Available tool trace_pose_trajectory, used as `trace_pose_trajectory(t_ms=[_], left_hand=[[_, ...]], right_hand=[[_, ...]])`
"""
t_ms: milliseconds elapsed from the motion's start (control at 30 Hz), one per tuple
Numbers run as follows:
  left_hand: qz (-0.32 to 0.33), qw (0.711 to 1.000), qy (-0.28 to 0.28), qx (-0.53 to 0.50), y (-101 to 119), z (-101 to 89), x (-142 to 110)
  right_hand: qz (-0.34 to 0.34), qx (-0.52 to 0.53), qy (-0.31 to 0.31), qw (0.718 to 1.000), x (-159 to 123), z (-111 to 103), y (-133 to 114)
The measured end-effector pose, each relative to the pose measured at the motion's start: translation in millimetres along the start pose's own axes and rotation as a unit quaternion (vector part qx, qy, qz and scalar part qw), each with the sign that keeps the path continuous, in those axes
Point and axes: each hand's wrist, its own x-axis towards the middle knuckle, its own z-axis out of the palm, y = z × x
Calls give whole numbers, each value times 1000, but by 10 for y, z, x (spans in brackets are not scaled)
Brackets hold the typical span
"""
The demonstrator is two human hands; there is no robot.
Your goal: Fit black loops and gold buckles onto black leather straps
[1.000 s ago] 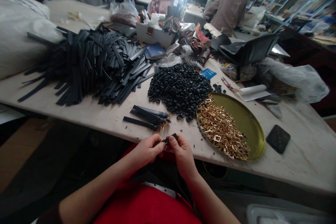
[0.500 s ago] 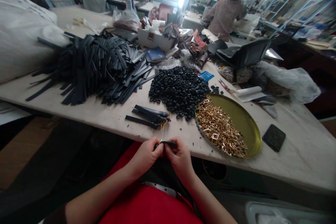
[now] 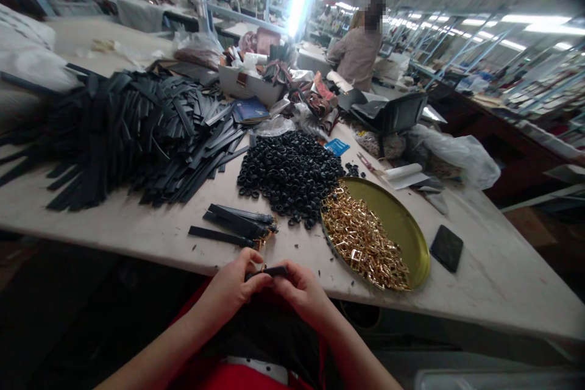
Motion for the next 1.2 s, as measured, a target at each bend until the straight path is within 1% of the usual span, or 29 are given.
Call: trace_pose_trajectory(t_ms=[33,67,100,133,167,200,233,267,300,333,367,400,433,467,500,533,567,600,633,667,733,800,833,900,967,1100,1200], left_hand=[[12,1000,-9,0,9,5,23],[29,999,-20,5,19,12,43],[45,998,-32,11,28,19,61],[55,998,-38,16,35,26,80],[56,998,-39,14,37,34,98],[49,998,-34,9,35,40,117],[40,999,-25,0,30,45,136],[34,999,-20,-8,24,49,155],[31,999,-19,-15,21,50,173],[30,999,-17,-17,22,50,191],[32,999,-11,-18,29,47,207],[35,999,0,-20,43,44,223],[38,999,15,-25,64,40,237],[42,998,33,-34,88,38,248],[46,997,48,-47,116,38,256],[49,995,58,-62,142,41,258],[50,994,62,-77,167,47,253],[51,993,63,-89,187,54,240],[54,992,62,-94,203,63,217],[56,992,58,-95,214,71,187],[55,994,42,-88,226,77,111],[46,996,20,-79,230,68,34],[42,996,8,-72,231,56,1],[36,998,-10,-48,232,23,-48],[32,999,-23,-9,229,-17,-78],[45,995,-30,80,214,-89,-118],[65,989,-13,129,194,-117,-142]], right_hand=[[-6,-35,7,999,53,-106,-13],[-16,-87,35,995,121,-223,-16],[-32,-156,93,983,201,-343,-7],[-46,-239,158,957,288,-459,15],[-52,-325,208,921,377,-562,46],[-47,-401,239,883,461,-646,83],[-37,-462,250,850,534,-709,120],[-26,-503,250,827,590,-749,152],[-21,-521,246,817,628,-768,174],[-24,-519,243,819,644,-769,182],[-34,-497,241,833,642,-754,175],[-45,-453,242,857,621,-726,155],[-50,-385,237,891,586,-687,123],[-46,-297,220,928,542,-638,84],[-32,-195,190,962,491,-580,44],[-12,-89,153,984,439,-515,5],[10,8,117,993,388,-445,-27],[27,86,91,992,340,-373,-52],[38,141,81,986,298,-303,-68],[40,175,88,980,262,-238,-77],[30,202,122,971,205,-130,-82],[8,198,148,969,160,-61,-80],[1,190,152,970,138,-40,-79],[-3,166,146,975,93,-19,-81],[3,142,127,982,46,-16,-87],[14,126,104,986,-32,5,-92],[9,125,123,985,-63,67,-59]])
